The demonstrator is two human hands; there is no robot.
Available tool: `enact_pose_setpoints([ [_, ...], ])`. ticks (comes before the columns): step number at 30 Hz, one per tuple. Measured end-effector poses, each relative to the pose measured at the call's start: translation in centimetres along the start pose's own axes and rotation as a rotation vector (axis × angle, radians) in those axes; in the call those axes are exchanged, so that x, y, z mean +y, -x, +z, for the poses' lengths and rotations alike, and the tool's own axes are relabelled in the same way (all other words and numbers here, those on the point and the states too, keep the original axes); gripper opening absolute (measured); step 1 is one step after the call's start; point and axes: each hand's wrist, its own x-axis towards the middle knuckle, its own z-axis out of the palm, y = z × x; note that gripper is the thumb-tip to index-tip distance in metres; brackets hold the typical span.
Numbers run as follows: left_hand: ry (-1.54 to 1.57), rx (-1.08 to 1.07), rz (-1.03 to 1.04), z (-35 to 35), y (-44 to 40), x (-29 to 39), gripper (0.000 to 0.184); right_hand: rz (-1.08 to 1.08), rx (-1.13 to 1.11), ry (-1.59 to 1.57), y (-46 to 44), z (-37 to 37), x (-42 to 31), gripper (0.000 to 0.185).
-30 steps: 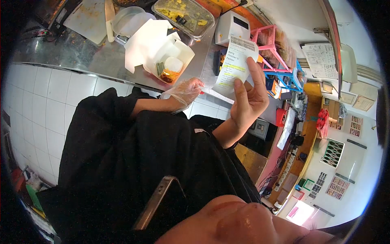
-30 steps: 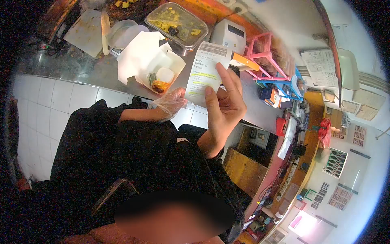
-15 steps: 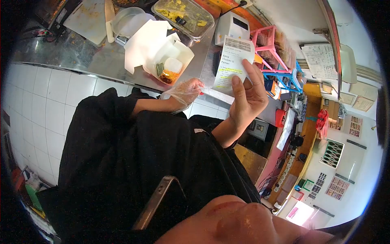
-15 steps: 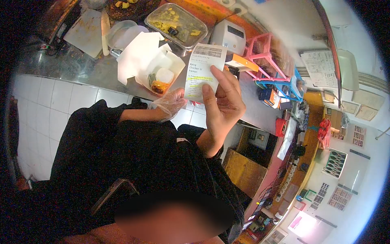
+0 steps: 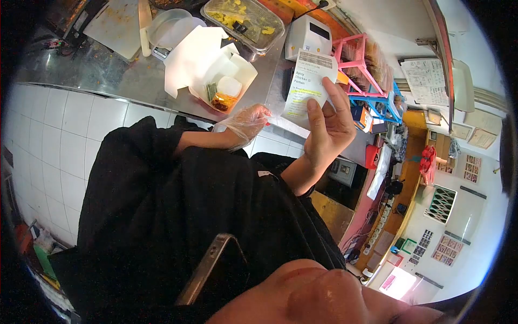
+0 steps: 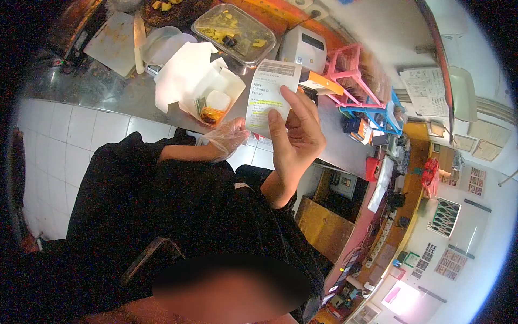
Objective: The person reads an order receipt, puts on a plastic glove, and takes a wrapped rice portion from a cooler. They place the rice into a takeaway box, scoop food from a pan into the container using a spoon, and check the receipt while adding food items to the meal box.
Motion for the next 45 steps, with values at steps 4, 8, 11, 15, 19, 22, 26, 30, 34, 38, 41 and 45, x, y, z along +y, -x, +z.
enact_pose_setpoints([
  [4, 0.033, 0.009, -0.011, 0.1, 0.0, 0.0, 0.019, 0.003, 0.002, -0.032, -0.1, 0.0, 0.0, 0.038],
  [8, -0.034, 0.005, -0.031, 0.1, -0.2, -0.7, 0.019, 0.018, 0.002, -0.040, -0.2, -0.3, 0.3, 0.039],
  [11, -0.040, 0.003, -0.018, 0.3, -0.3, -1.2, 0.018, 0.011, -0.002, -0.028, -0.3, -0.2, 0.4, 0.039],
  [15, -0.069, -0.001, -0.054, 0.1, -0.2, 0.3, 0.019, 0.002, 0.005, -0.028, -0.3, -0.2, 0.7, 0.039],
  [19, -0.174, -0.006, -0.041, -0.2, 0.0, 0.8, 0.019, 0.027, 0.016, 0.017, -0.4, -0.3, 0.8, 0.039],
  [22, -0.191, -0.009, -0.026, -0.3, -0.1, 0.9, 0.018, 0.021, -0.004, 0.031, -0.5, -0.4, 0.9, 0.040],
  [26, -0.156, -0.006, -0.061, 0.2, -0.3, -0.5, 0.016, 0.053, -0.053, 0.051, -0.4, -0.2, 0.4, 0.039],
  [30, -0.018, -0.027, -0.020, 0.6, -0.8, -2.8, 0.018, 0.037, -0.049, 0.036, -0.4, 0.0, 0.3, 0.039],
  [34, -0.007, -0.037, -0.043, 0.4, -0.7, -2.7, 0.019, 0.060, -0.020, -0.030, -0.4, 0.3, 0.2, 0.039],
  [38, -0.030, -0.054, -0.061, 0.1, -0.3, -1.7, 0.020, 0.002, -0.012, -0.062, -0.5, 0.4, 0.7, 0.040],
  [41, -0.090, -0.051, -0.011, 0.1, -0.1, -1.6, 0.021, -0.003, -0.031, -0.030, -0.7, 0.5, 0.5, 0.040],
  [45, -0.035, -0.063, -0.068, 0.1, 0.0, -1.4, 0.022, -0.014, -0.023, -0.018, -0.8, 0.8, 0.5, 0.041],
])
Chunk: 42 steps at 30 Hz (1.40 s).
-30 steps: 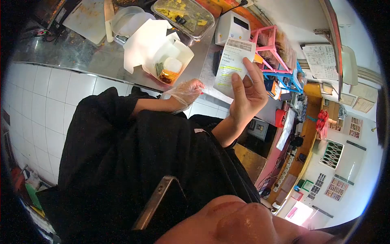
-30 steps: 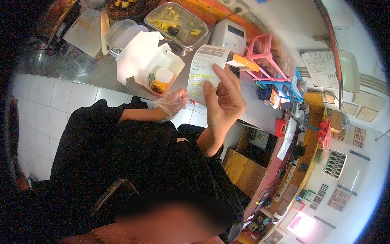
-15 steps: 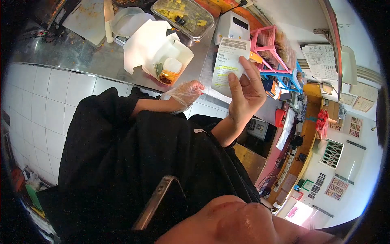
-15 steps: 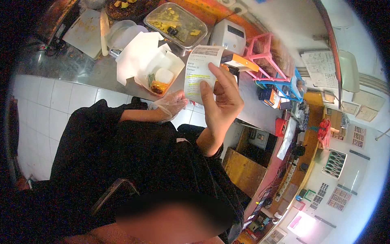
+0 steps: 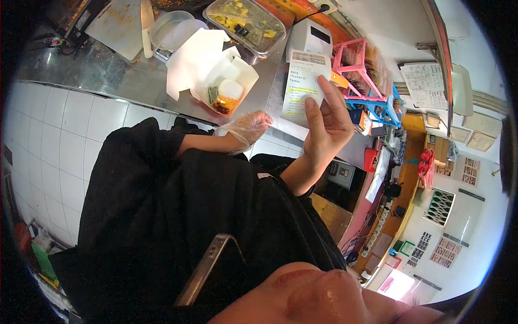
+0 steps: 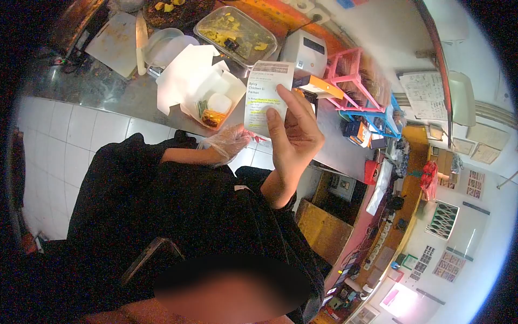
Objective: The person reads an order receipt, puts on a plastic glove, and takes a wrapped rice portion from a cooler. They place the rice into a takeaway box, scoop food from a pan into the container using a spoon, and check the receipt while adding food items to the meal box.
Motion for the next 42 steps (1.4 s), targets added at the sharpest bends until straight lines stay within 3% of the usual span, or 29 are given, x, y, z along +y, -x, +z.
enact_pose_setpoints([
  [2, -0.022, 0.001, 0.015, 0.0, 0.1, 0.4, 0.023, -0.041, -0.031, -0.008, -0.1, 0.1, 0.1, 0.042],
  [4, -0.036, 0.132, 0.098, 0.3, 0.2, 0.4, 0.017, -0.021, -0.044, -0.003, 0.0, 0.0, -0.1, 0.042],
  [10, -0.077, -0.004, -0.044, -0.4, 0.0, 0.5, 0.024, 0.010, -0.076, 0.013, 0.1, 0.0, -0.3, 0.041],
  [15, -0.043, 0.045, 0.019, 0.0, -0.1, -0.6, 0.023, -0.008, -0.098, 0.078, -0.3, -0.6, 0.7, 0.042],
  [17, -0.078, 0.065, 0.045, -0.2, 0.0, -0.4, 0.022, -0.074, 0.000, 0.197, -1.3, -1.4, 4.5, 0.041],
  [19, 0.038, 0.122, -0.025, -0.7, 0.7, 1.3, 0.019, 0.023, 0.083, 0.146, -2.3, -1.7, 11.7, 0.042],
  [21, 0.101, 0.144, 0.053, -2.1, -0.3, -0.2, 0.019, 0.127, 0.015, 0.544, -1.3, -2.3, 19.5, 0.044],
  [23, 0.168, 0.234, 0.247, -4.0, -1.4, -1.7, 0.019, 0.049, -0.080, 0.701, 2.0, -3.2, 31.0, 0.048],
  [25, 0.280, 0.194, 0.122, -6.8, -1.1, 1.2, 0.021, 0.135, -0.171, 0.688, 4.9, -1.1, 32.7, 0.049],
  [27, 0.325, 0.392, 0.240, -9.6, -3.0, 2.1, 0.022, 0.157, -0.219, 0.645, 6.6, 0.7, 33.8, 0.051],
  [29, 0.361, 0.397, 0.266, -13.9, -4.7, 2.9, 0.021, 0.183, -0.257, 0.606, 7.0, 1.5, 33.4, 0.054],
  [31, 0.199, 0.487, 0.216, -19.3, -6.3, 4.3, 0.019, 0.313, -0.341, 0.542, 6.7, 1.9, 31.2, 0.061],
  [33, -0.400, 0.667, 0.376, -25.8, -9.1, 4.1, 0.024, 0.340, -0.303, 0.502, 6.6, 2.2, 29.3, 0.064],
  [35, -0.626, 0.788, 0.032, -31.2, -10.3, 6.9, 0.030, 0.367, -0.266, 0.465, 6.7, 2.0, 29.3, 0.067],
  [37, -0.800, 0.855, -0.048, -38.6, -13.4, 4.2, 0.034, 0.063, 0.010, 0.784, 7.5, 0.9, 31.0, 0.065],
  [39, -1.182, 0.719, -0.398, -40.6, -13.7, 8.2, 0.040, 0.206, 0.104, 0.771, 7.8, 0.6, 29.2, 0.063],
  [40, -1.280, 0.631, -0.334, -41.3, -13.1, 9.4, 0.049, 0.337, 0.201, 0.747, 8.1, 0.4, 28.4, 0.061],
  [41, -1.275, 0.608, -0.332, -44.4, -14.5, 6.7, 0.049, 0.342, 0.246, 0.764, 8.4, 0.1, 28.1, 0.057],
  [42, -1.459, 0.728, -0.080, -48.3, -16.2, 3.1, 0.050, 0.388, 0.283, 0.766, 8.6, 0.2, 27.4, 0.056],
])
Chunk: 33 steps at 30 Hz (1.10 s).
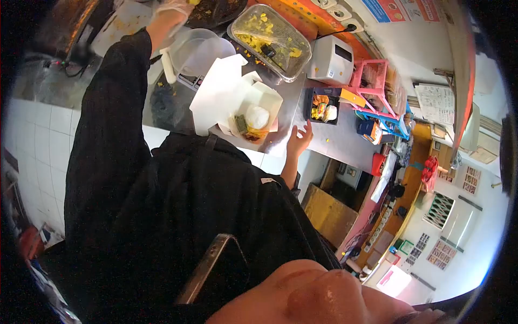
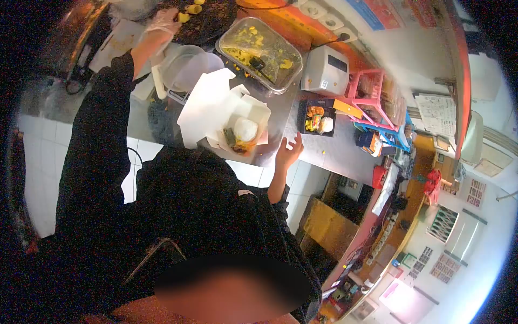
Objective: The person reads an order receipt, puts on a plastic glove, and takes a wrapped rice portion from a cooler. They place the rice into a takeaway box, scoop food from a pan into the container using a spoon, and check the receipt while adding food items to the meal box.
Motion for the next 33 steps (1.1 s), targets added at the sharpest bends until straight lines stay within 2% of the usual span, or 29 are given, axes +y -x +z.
enact_pose_setpoints([
  [1, -0.093, 0.264, 0.137, 4.3, -1.8, -2.3, 0.051, 0.056, 0.017, 0.005, 0.4, -0.5, -0.4, 0.055],
  [3, -0.045, 0.242, 0.228, -0.7, -1.8, -1.3, 0.048, 0.100, 0.028, 0.064, 1.3, -1.3, -1.0, 0.053],
  [5, 0.189, -0.222, 0.094, -5.6, -2.3, 1.3, 0.046, 0.105, 0.039, 0.152, 2.2, -1.7, -1.1, 0.052],
  [7, 0.128, -0.229, 0.077, -6.1, -3.2, 2.8, 0.048, 0.142, 0.039, 0.196, 3.0, -2.0, -1.2, 0.052],
  [9, 0.076, -0.355, 0.051, -5.9, -3.8, 3.6, 0.048, 0.205, 0.028, 0.244, 3.9, -2.0, -1.5, 0.052],
  [11, 0.092, -0.371, 0.058, -1.2, -4.1, 1.7, 0.048, 0.207, 0.020, 0.241, 4.6, -1.9, -2.5, 0.051],
  [18, 0.332, -0.347, 0.050, 2.6, -3.6, 1.0, 0.048, 0.209, -0.010, 0.235, 5.3, -2.1, -3.6, 0.047],
  [20, 0.586, -0.363, -0.007, 3.1, -4.0, 0.8, 0.048, 0.198, -0.010, 0.210, 4.9, -2.3, -3.5, 0.047],
  [22, 1.014, -0.446, -0.129, 3.5, -4.0, 1.0, 0.049, 0.195, -0.017, 0.248, 4.9, -3.0, -2.9, 0.046],
  [24, 1.656, -0.665, -0.297, 3.5, -4.1, 1.3, 0.049, 0.195, -0.007, 0.257, 4.9, -3.5, -2.2, 0.046],
  [26, 2.067, -0.872, -0.408, 3.0, -3.8, 2.2, 0.049, 0.189, 0.001, 0.257, 4.9, -3.5, -1.4, 0.046],
  [28, 2.292, -1.094, -0.430, 2.5, -3.0, 3.9, 0.049, 0.313, -0.011, 0.216, 5.2, -3.7, -0.7, 0.045],
  [31, 2.480, -1.371, -0.410, 1.8, -1.2, 7.8, 0.050, 0.328, -0.017, 0.176, 5.2, -3.9, 0.7, 0.044],
  [33, 2.535, -1.470, -0.394, 1.2, 0.0, 10.8, 0.050, 0.311, -0.016, 0.164, 5.0, -3.8, 1.9, 0.043],
])
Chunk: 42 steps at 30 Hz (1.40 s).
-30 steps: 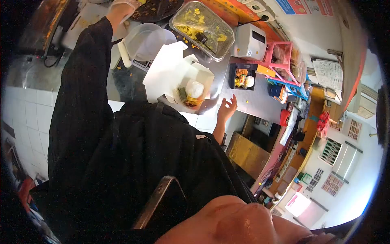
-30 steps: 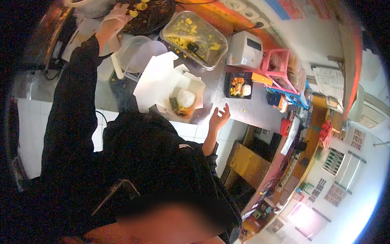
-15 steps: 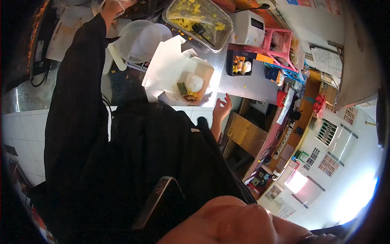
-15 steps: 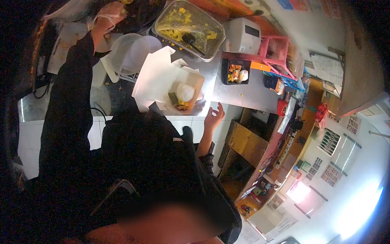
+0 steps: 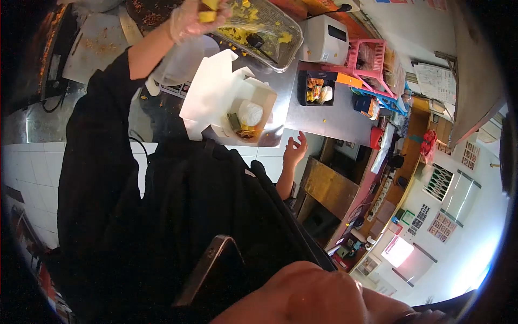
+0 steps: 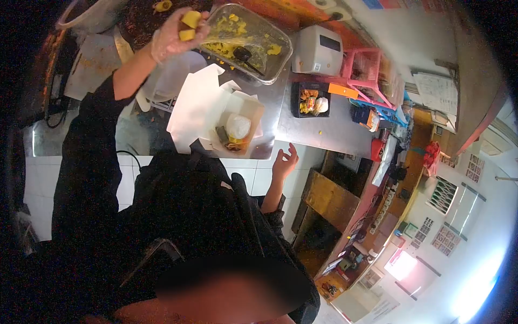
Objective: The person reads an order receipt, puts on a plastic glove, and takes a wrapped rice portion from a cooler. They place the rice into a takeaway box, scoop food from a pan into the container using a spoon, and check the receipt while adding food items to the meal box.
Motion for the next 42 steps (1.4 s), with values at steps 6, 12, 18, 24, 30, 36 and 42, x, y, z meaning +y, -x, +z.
enact_pose_setpoints([
  [6, -0.144, 0.066, -0.023, 7.0, -5.1, -12.1, 0.041, 0.068, 0.001, -0.099, -1.9, -0.7, 1.9, 0.042],
  [12, -0.073, 0.317, -0.340, 5.9, -14.6, -24.9, 0.032, 0.157, 0.069, -0.144, -8.2, -1.1, 8.7, 0.043],
  [18, -0.253, 0.587, -0.478, 2.5, -26.1, -33.2, 0.030, 0.085, 0.082, -0.014, -18.1, 1.6, 16.8, 0.058],
  [24, -0.611, 0.472, -0.474, -2.3, -37.3, -38.3, 0.021, 0.184, 0.019, 0.318, -20.5, 4.7, 16.4, 0.072],
  [30, -1.389, 0.700, -0.327, -5.0, -46.5, -40.9, 0.028, 0.191, 0.147, 0.282, -20.5, 4.4, 15.1, 0.066],
  [36, -1.963, 0.594, -0.089, -9.2, -48.6, -41.1, 0.024, 0.176, 0.139, 0.276, -20.7, 4.3, 15.5, 0.062],
  [42, -2.228, 0.392, 0.359, -13.3, -47.5, -39.9, 0.022, 0.190, 0.111, 0.276, -20.8, 4.1, 15.4, 0.062],
])
